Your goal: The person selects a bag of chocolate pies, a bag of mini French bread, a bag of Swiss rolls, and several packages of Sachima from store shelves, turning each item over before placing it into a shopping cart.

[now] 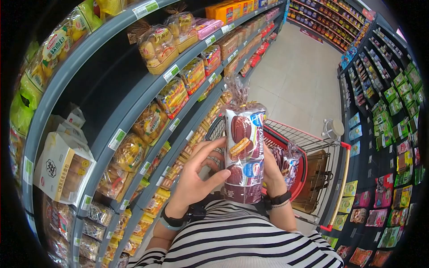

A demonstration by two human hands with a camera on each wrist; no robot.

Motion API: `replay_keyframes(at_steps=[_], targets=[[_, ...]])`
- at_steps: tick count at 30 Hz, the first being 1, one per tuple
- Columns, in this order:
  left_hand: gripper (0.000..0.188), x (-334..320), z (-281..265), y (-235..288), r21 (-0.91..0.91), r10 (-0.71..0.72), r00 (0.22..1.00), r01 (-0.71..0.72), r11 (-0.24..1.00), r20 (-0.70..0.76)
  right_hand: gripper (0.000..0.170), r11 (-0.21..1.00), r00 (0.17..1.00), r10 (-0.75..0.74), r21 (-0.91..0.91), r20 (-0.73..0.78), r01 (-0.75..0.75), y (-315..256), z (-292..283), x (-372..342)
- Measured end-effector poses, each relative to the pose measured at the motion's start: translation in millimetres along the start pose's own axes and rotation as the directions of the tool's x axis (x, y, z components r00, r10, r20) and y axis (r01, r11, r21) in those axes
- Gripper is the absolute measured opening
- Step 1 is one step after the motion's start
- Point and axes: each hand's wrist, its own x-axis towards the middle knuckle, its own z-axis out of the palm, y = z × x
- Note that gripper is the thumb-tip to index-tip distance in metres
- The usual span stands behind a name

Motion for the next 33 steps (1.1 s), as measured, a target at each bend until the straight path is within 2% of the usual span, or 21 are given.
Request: replay_keyframes(at_steps=[4,9,16,18,20,22,24,25,28,29,30,31,33], targets=[[0.059,0,1,-1,0.013,0.006,1.0,-0.006,1.0,0.018,0.037,0.995,0.997,0.065,0.074,-0.041,-0.062,-4,9,-6],[0.056,1,3,-1,-0.017,0.006,1.0,-0.005,1.0,0.012,0.038,0.996,0.997,0.071,0.051,-0.029,-0.069,-4,5,-6],[0.057,-2,4,-6,-0.09,-0.006,1.0,0.007,0.996,0.011,0.043,0.999,0.999,-0.032,-0.038,-0.017,0.031,-6,-1,-5],[0.058,-5,3,-10,-0.126,-0.038,0.999,0.037,0.991,-0.005,0.048,0.99,0.999,-0.044,-0.136,-0.012,0.042,-4,-11,-2],[0.056,-8,-1,-14,-0.134,-0.067,0.998,0.068,0.989,0.012,0.051,0.99,0.998,-0.043,-0.137,-0.042,0.037,-21,8,-11],[0.055,-10,-1,-14,-0.137,-0.1,0.994,0.103,0.985,0.035,0.052,0.949,0.998,-0.008,-0.314,-0.059,-0.011,-33,16,-13],[0.049,-12,4,-13,-0.283,-0.097,0.994,0.076,0.956,-0.06,0.06,0.88,0.995,0.04,-0.474,0.087,0.006,-41,7,-6],[0.041,-17,2,-17,-0.3,-0.152,0.984,0.119,0.946,-0.089,0.059,0.871,0.993,0.047,-0.49,0.108,0.013,-41,6,-4],[0.037,-25,-6,-20,-0.304,-0.192,0.98,0.17,0.938,-0.044,0.061,0.849,0.974,0.122,-0.529,0.189,-0.004,-43,-3,3],[0.033,-26,-4,-17,-0.299,-0.209,0.975,0.176,0.938,-0.081,0.063,0.838,0.978,0.112,-0.546,0.176,0.002,-44,-2,2],[0.033,-27,-3,-15,-0.292,-0.213,0.975,0.185,0.938,-0.068,0.065,0.826,0.981,0.104,-0.564,0.165,0.007,-47,3,-1],[0.032,-27,-2,-14,-0.273,-0.188,0.979,0.159,0.949,-0.084,0.067,0.824,0.962,0.19,-0.564,0.194,-0.05,-64,20,-8],[0.031,-27,-2,-11,-0.25,-0.164,0.982,0.136,0.959,-0.094,0.067,0.824,0.963,0.188,-0.565,0.195,-0.047,-60,18,-6]])
